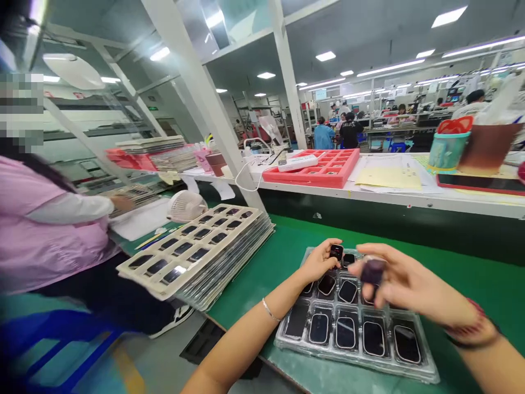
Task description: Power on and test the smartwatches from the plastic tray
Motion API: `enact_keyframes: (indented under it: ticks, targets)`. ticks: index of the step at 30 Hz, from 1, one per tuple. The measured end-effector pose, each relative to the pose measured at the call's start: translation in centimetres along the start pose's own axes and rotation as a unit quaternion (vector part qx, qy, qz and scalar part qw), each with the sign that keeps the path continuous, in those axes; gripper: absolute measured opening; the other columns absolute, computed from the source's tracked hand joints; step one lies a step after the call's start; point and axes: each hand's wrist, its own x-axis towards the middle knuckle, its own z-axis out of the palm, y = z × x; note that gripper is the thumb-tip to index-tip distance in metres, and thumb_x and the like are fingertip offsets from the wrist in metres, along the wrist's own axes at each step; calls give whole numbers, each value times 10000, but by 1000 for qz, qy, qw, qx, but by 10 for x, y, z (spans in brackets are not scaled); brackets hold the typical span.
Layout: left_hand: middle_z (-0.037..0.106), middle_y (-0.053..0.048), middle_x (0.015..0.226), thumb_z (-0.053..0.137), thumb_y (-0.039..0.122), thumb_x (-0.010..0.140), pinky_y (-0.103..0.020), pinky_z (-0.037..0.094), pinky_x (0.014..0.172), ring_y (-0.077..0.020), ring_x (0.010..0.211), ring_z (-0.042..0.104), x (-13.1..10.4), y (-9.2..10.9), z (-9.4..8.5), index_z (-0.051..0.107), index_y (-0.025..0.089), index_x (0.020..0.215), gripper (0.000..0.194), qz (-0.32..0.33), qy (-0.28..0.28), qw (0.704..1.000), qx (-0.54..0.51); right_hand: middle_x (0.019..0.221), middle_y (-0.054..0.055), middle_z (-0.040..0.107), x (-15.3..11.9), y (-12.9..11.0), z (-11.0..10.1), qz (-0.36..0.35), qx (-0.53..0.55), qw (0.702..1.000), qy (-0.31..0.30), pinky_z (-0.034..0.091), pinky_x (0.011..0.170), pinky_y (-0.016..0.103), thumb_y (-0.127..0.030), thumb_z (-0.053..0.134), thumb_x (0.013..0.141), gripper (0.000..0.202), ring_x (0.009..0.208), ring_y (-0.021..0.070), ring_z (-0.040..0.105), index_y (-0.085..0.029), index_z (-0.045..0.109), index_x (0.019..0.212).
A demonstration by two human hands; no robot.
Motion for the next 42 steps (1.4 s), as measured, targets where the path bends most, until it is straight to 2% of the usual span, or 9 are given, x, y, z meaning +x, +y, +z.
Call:
enact_keyframes:
  ticks: [2, 7, 13, 19, 28, 31, 34, 36, 42]
  targets:
    - [577, -17, 909, 466, 29, 647, -244, 461, 668, -87, 642, 590, 0, 1, 0, 456, 177, 1152, 526, 4, 1, 1000, -3, 1206, 108, 578, 12, 8, -1, 26, 4, 999, 21, 541, 662, 315, -293, 620, 824, 463, 857, 189, 615, -257, 472, 1261]
    - [574, -30, 934, 487, 54, 666, -240, 460, 669, -90, 661, 597, 1, 4, -2, 449, 163, 1174, 521, -4, -6, 1000, 10, 932, 87, 671, 40, 44, -6, 55, -12, 992, 110, 484, 487, 230, -329, 533, 826, 288, 552, 98, 576, -158, 560, 1056]
    - [587, -38, 932, 552, 80, 664, -255, 478, 691, -99, 678, 595, -1, 8, 0, 457, 154, 1160, 510, -9, -8, 1000, -6, 1062, 104, 640, 41, 66, -6, 64, 9, 992, 105, 510, 534, 235, -184, 544, 745, 382, 658, 115, 613, -173, 508, 1125]
    - [604, -33, 848, 595, 163, 701, -232, 465, 589, -78, 580, 545, 0, 6, -1, 487, 145, 1085, 399, -5, -5, 1000, -23, 1052, 90, 646, 41, 76, -8, 63, 0, 993, 95, 513, 558, 241, -147, 529, 739, 399, 649, 110, 610, -178, 507, 1136]
    - [620, -52, 867, 586, 123, 693, -250, 485, 652, -106, 674, 568, -3, 10, 2, 483, 137, 1175, 493, -7, 0, 1000, -19, 1067, 90, 633, 39, 77, -6, 65, -18, 994, 83, 505, 539, 231, -133, 519, 758, 452, 618, 94, 602, -188, 482, 1205]
    - [622, -80, 970, 625, 144, 685, -237, 481, 646, -131, 744, 607, -4, 10, 2, 473, 143, 1214, 551, -20, 1, 999, -30, 1107, 96, 613, 39, 77, -6, 59, -9, 994, 96, 526, 567, 251, -148, 545, 751, 515, 702, 125, 619, -203, 463, 1257]
    - [575, -122, 1166, 630, 256, 737, -230, 485, 631, -182, 884, 616, -3, 9, -1, 450, 175, 1286, 583, -22, -15, 999, -44, 1173, 100, 568, 40, 77, -8, 52, 19, 992, 114, 553, 640, 296, -218, 548, 780, 571, 832, 166, 625, -227, 415, 1335]
    - [560, -122, 1207, 603, 327, 777, -242, 494, 644, -188, 901, 612, -2, 8, -3, 452, 194, 1308, 568, -19, -24, 998, -47, 1186, 96, 554, 40, 78, -11, 57, 34, 991, 115, 558, 682, 319, -267, 543, 806, 574, 857, 173, 625, -237, 401, 1361]
    - [583, -89, 1041, 654, 341, 749, -222, 473, 586, -160, 767, 638, -2, 5, -5, 438, 207, 1324, 628, -15, -49, 997, -55, 1035, 75, 609, 40, 80, -15, 62, 39, 992, 105, 537, 622, 285, -301, 638, 775, 513, 692, 127, 602, -192, 517, 1262]
